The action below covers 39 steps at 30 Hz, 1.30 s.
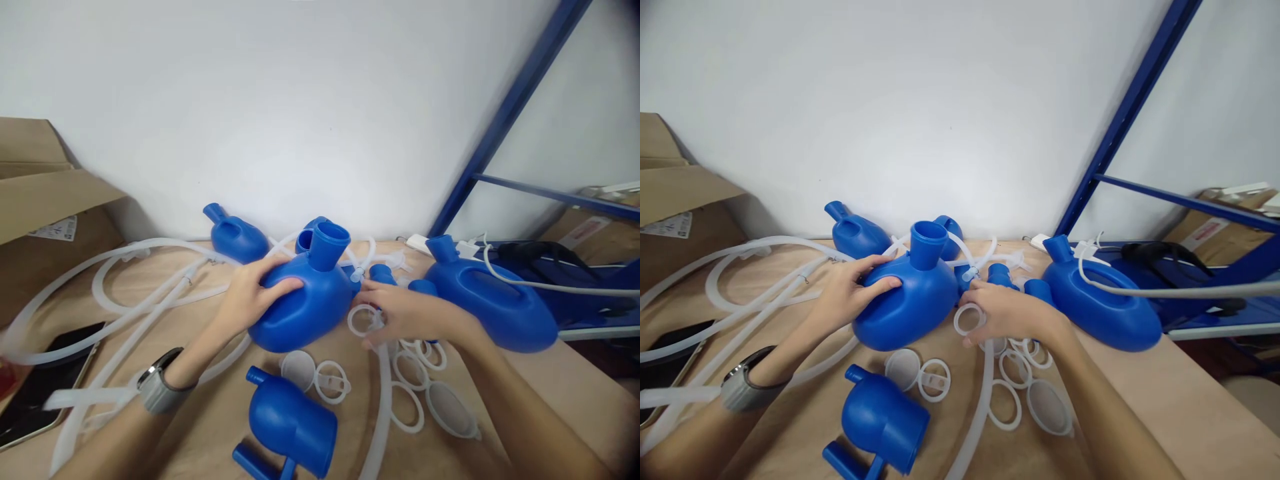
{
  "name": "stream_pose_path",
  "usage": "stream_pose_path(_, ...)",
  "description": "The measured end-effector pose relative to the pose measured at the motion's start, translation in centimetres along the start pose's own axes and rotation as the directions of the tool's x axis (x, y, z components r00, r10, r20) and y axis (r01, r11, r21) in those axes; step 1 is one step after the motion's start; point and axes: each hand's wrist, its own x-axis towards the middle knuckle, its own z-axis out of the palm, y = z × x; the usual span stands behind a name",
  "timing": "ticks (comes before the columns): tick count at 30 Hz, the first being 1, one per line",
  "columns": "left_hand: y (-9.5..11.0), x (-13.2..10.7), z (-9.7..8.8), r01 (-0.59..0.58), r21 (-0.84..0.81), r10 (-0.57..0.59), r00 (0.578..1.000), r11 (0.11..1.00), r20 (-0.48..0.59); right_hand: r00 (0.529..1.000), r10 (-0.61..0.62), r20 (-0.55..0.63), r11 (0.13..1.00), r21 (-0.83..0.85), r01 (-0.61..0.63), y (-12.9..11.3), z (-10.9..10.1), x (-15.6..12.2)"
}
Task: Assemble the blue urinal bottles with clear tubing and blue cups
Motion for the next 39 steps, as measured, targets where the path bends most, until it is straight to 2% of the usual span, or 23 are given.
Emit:
stream_pose_path(2,-0.7,0.2,-0.4,-0.038,0.115,0.030,0.997,0.993,0.068,1.000,0.031,0.003,0.999,0.015,-0.031,0.4,-0.4,0.1)
stream_pose_path(7,-3.3,0.9,-1.9,-0.075,0.231,0.015,0.968,0.970,0.252,0.965,0.104,-0.239,0.986,0.151,-0.068,1.7,0.2,1.9)
stream_pose_path(10,-4.6,1.2,-3.3,-0.073,0.271,-0.020,0.945,0.960,0.326,0.937,0.069,-0.344,0.996,0.081,-0.043,1.5,1.2,3.8)
stream_pose_path(13,-5.5,1.3,-4.2,-0.061,0.317,-0.065,0.926,0.946,0.372,0.919,-0.002,-0.395,1.000,-0.001,0.002,0.2,1.8,5.7)
stream_pose_path(16,-6.1,1.3,-4.5,-0.066,0.324,-0.070,0.918,0.944,0.391,0.919,-0.050,-0.391,0.999,0.000,0.055,-1.3,1.9,6.9)
stream_pose_path(18,-6.2,1.2,-4.4,-0.068,0.309,-0.061,0.920,0.949,0.388,0.923,-0.115,-0.367,0.987,0.060,0.147,-1.9,1.9,7.4)
stream_pose_path(21,-6.2,1.2,-4.2,-0.052,0.278,-0.059,0.925,0.959,0.375,0.898,-0.245,-0.365,0.926,0.188,0.329,-1.7,2.1,7.8)
stream_pose_path(23,-6.1,1.2,-4.1,-0.034,0.269,-0.069,0.928,0.963,0.367,0.880,-0.275,-0.387,0.874,0.281,0.396,-1.1,2.5,8.1)
stream_pose_path(26,-5.9,1.2,-4.1,-0.019,0.259,-0.076,0.933,0.966,0.351,0.879,-0.244,-0.410,0.805,0.419,0.419,-0.3,3.2,8.6)
stream_pose_path(29,-5.9,1.2,-4.1,-0.013,0.244,-0.075,0.935,0.970,0.348,0.887,-0.220,-0.406,0.778,0.475,0.410,-0.1,3.6,8.9)
stream_pose_path(36,-6.0,1.2,-4.1,-0.007,0.260,-0.086,0.934,0.966,0.347,0.866,-0.253,-0.431,0.789,0.427,0.443,0.0,3.6,9.3)
stream_pose_path(39,-6.0,1.2,-4.1,-0.012,0.251,-0.081,0.931,0.968,0.356,0.860,-0.278,-0.428,0.818,0.363,0.445,0.0,3.4,9.1)
